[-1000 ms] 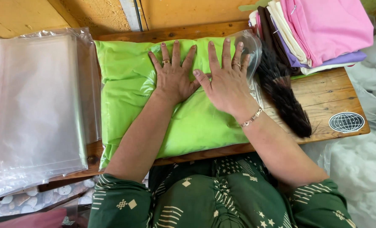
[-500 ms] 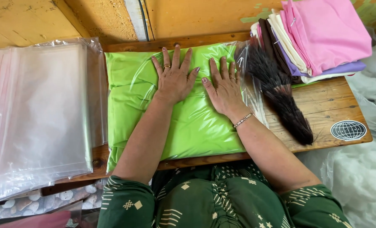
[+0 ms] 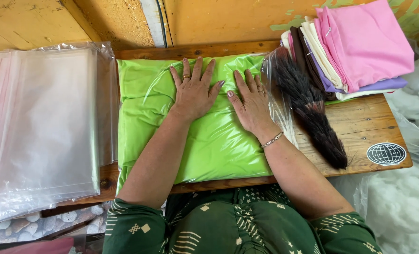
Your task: Packaging a green fabric item into a clear plastic zip-lock bag and cleaning the surface with a duster.
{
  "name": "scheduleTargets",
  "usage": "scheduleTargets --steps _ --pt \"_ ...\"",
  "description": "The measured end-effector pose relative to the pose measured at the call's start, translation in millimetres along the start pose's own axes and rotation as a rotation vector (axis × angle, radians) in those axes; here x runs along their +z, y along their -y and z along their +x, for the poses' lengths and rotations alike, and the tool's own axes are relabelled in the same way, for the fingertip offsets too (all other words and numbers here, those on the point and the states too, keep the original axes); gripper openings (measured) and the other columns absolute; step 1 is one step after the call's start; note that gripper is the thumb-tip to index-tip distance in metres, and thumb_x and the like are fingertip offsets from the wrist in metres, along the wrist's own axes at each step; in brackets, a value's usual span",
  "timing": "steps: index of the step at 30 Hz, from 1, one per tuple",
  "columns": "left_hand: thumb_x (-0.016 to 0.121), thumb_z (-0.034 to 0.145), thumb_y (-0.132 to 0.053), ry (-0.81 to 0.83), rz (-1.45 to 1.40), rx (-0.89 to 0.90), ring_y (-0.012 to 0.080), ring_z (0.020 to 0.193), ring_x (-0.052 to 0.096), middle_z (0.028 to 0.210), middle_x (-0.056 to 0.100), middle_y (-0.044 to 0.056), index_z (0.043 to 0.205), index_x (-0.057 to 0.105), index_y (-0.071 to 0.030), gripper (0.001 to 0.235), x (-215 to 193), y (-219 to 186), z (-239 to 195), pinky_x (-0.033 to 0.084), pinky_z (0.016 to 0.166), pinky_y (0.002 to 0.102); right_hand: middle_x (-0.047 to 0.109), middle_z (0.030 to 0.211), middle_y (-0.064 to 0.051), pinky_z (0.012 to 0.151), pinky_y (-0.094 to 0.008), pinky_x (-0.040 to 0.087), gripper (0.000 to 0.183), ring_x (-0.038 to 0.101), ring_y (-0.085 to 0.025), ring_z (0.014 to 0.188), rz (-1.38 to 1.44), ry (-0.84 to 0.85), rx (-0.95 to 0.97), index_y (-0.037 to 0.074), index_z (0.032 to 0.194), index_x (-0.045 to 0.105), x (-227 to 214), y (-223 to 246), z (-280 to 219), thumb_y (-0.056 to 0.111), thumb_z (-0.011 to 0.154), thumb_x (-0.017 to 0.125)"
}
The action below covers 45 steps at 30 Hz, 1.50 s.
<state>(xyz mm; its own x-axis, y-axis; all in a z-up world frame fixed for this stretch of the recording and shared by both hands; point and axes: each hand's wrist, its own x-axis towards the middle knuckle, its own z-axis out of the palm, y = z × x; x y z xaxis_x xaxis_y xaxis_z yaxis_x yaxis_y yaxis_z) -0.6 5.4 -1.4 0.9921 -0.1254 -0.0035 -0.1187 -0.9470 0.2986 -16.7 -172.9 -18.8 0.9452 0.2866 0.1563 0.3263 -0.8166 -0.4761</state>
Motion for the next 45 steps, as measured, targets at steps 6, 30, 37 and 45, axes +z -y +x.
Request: scheduleTargets --steps 6,30,37,45 --pt "0.022 0.096 -0.059 -0.026 -0.014 0.046 0.043 0.141 0.006 0.153 0.019 0.012 0.149 0.018 -0.025 0.063 0 3 -1 -0.008 0.107 0.067 0.025 0.15 -0.016 0.108 -0.058 0.019 0.063 0.022 -0.046 0.136 -0.005 -0.01 -0.01 0.027 0.148 0.025 0 -1 1 0.06 0.095 0.031" --pt "0.024 0.097 -0.057 -0.057 -0.001 0.066 0.0455 0.139 0.011 0.15 0.024 0.015 0.149 0.02 -0.022 0.062 -1 1 -5 -0.004 0.106 0.068 0.03 0.145 -0.021 0.103 -0.064 0.024 0.062 0.026 -0.051 0.132 0.045 -0.023 -0.052 0.021 0.147 0.029 -4 1 -2 0.056 0.096 0.038" --pt "0.021 0.091 -0.069 0.013 0.034 0.059 0.0454 0.14 0.006 0.154 0.015 0.015 0.15 0.013 -0.021 0.077 -9 -3 -7 -0.006 0.106 0.068 0.029 0.145 -0.021 0.103 -0.064 0.023 0.063 0.025 -0.051 0.132 0.05 -0.042 -0.059 0.021 0.147 0.029 -2 1 -1 0.055 0.096 0.038" --pt "0.011 0.093 -0.058 -0.08 -0.08 0.079 0.0377 0.141 -0.008 0.153 -0.009 0.017 0.15 0.006 -0.017 0.07 -17 -6 -10 -0.011 0.106 0.063 0.013 0.155 -0.014 0.111 -0.053 0.007 0.079 0.007 -0.035 0.142 0.068 0.116 0.056 0.022 0.148 0.019 -17 18 3 0.067 0.084 0.01"
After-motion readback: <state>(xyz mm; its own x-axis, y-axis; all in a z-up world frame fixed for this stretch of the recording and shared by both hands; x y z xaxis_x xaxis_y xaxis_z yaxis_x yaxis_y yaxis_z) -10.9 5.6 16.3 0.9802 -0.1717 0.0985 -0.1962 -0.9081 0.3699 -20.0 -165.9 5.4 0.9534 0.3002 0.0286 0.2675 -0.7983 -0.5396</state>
